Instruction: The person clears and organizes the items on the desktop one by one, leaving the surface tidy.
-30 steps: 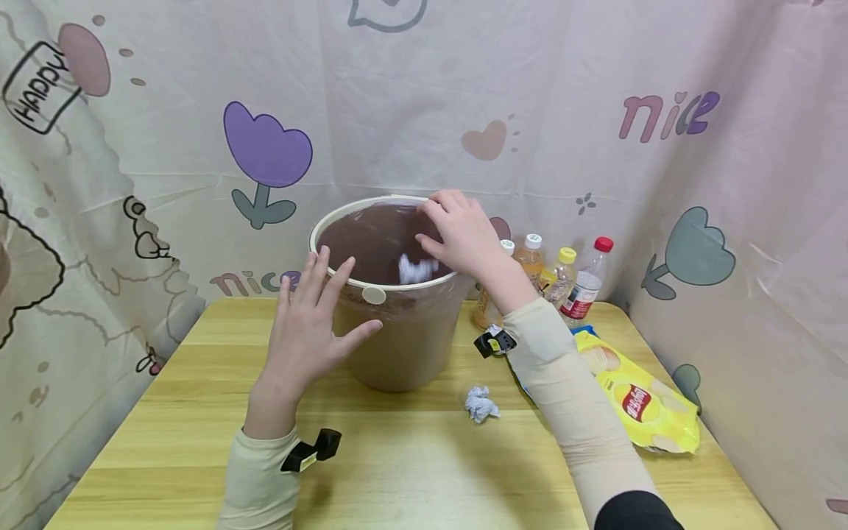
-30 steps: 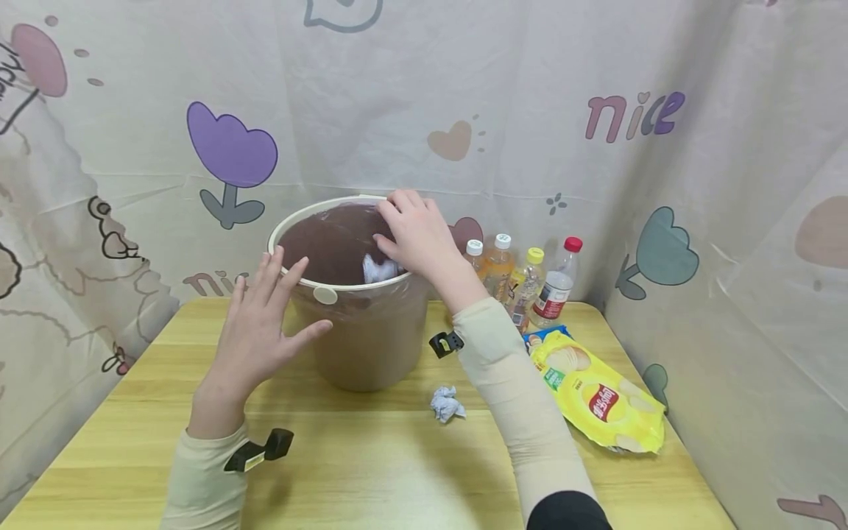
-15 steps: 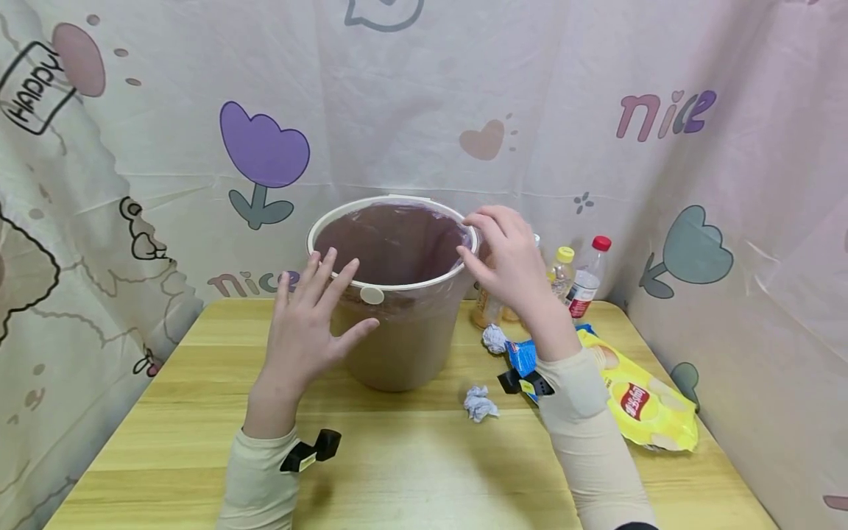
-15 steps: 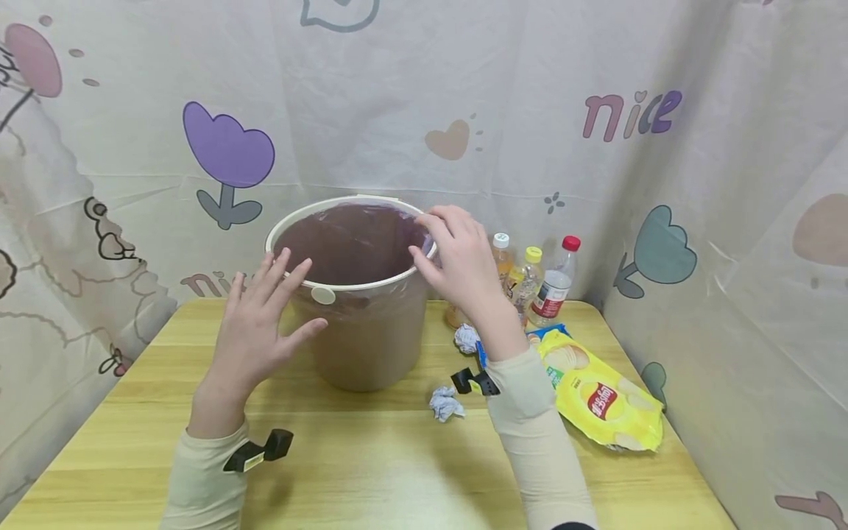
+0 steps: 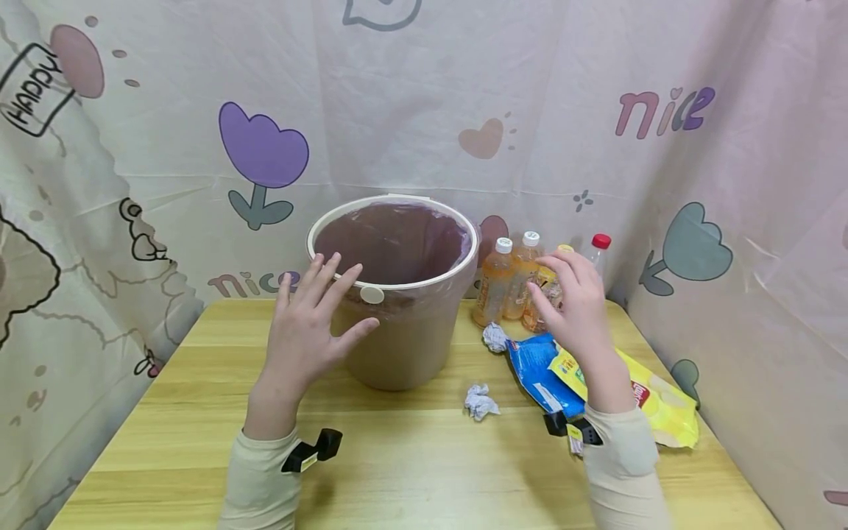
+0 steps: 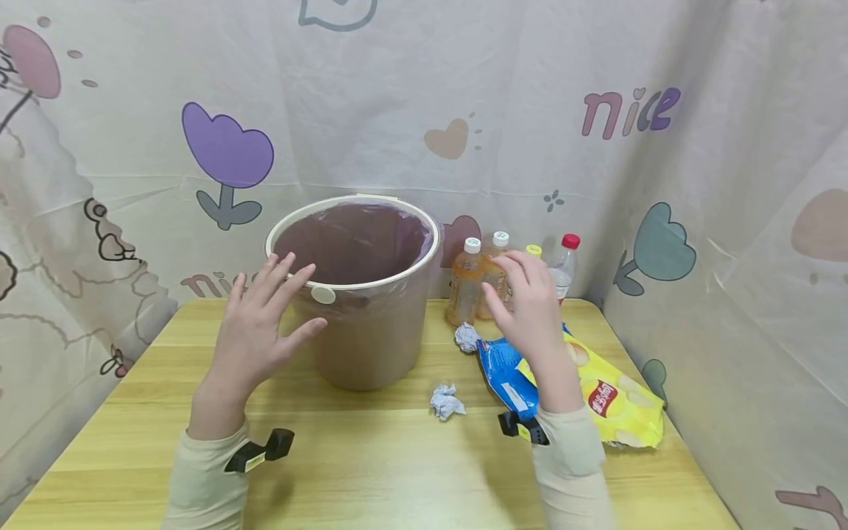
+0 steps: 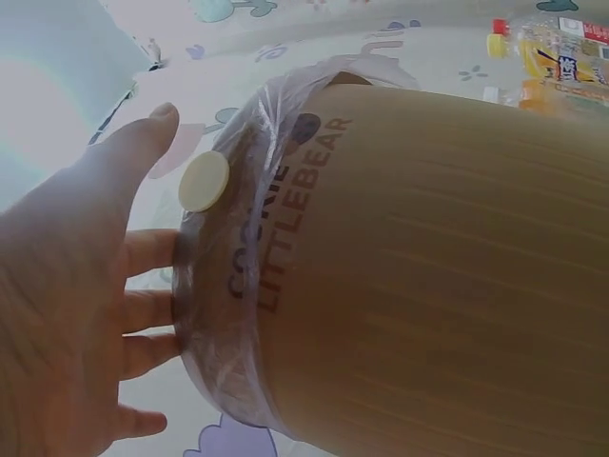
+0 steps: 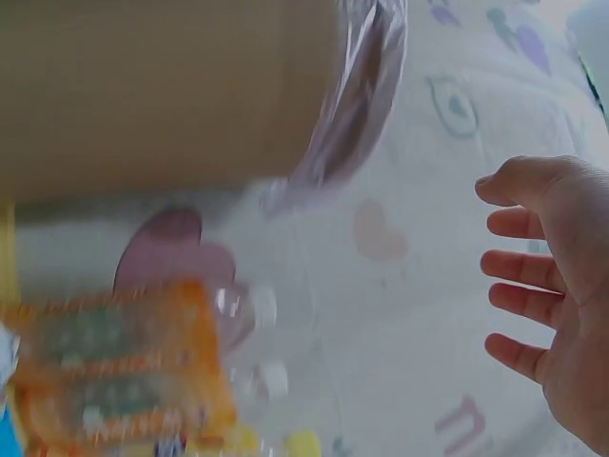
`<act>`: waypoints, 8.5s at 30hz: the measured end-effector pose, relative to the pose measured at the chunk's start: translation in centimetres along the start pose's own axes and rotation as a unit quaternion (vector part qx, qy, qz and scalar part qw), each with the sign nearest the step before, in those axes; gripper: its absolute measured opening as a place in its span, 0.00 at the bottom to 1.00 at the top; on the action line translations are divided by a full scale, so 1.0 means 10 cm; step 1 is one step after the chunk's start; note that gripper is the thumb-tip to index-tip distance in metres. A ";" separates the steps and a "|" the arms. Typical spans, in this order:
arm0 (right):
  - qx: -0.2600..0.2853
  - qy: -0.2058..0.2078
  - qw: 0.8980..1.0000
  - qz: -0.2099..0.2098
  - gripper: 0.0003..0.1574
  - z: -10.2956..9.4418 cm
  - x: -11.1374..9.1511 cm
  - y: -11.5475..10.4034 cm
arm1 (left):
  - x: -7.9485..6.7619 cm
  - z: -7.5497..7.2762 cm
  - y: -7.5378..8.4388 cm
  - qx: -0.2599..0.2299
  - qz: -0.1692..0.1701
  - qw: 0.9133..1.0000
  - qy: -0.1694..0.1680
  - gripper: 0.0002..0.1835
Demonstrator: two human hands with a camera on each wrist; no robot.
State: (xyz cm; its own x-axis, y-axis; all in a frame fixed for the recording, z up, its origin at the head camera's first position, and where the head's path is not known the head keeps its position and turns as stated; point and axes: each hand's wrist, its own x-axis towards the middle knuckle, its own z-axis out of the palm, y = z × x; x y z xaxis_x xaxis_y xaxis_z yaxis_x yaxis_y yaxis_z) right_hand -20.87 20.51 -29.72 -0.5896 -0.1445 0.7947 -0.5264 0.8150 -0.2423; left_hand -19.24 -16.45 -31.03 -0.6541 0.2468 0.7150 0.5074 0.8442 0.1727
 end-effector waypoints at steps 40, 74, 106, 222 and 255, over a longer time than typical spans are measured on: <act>-0.136 -0.212 0.966 0.066 0.27 -0.58 -1.46 0.67 | 0.01 0.03 0.09 0.012 0.013 0.999 0.051 0.43; -0.123 -0.419 0.886 0.159 0.40 -0.43 -1.84 0.61 | 0.02 0.00 0.09 0.004 0.008 1.000 0.024 0.42; -0.117 -0.412 0.894 0.132 0.31 -0.31 -1.76 0.51 | 0.00 0.01 0.10 0.003 0.003 1.000 0.020 0.44; -0.105 -0.361 0.920 -0.107 0.32 0.83 1.49 -0.67 | 0.03 0.12 0.17 0.004 -0.009 1.000 -0.015 0.39; 0.034 -0.196 0.978 -0.062 0.34 0.39 0.88 -0.46 | 0.03 0.09 0.15 -0.003 -0.015 1.000 -0.013 0.39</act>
State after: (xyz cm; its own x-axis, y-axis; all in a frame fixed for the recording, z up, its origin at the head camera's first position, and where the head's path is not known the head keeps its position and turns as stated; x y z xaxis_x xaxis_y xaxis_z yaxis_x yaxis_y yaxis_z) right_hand -26.04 13.34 -23.76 -0.7008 -0.4547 0.5497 -0.6405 0.7403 -0.2041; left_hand -19.19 -14.64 -31.14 -0.6837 0.2330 0.6916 0.4902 0.8486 0.1987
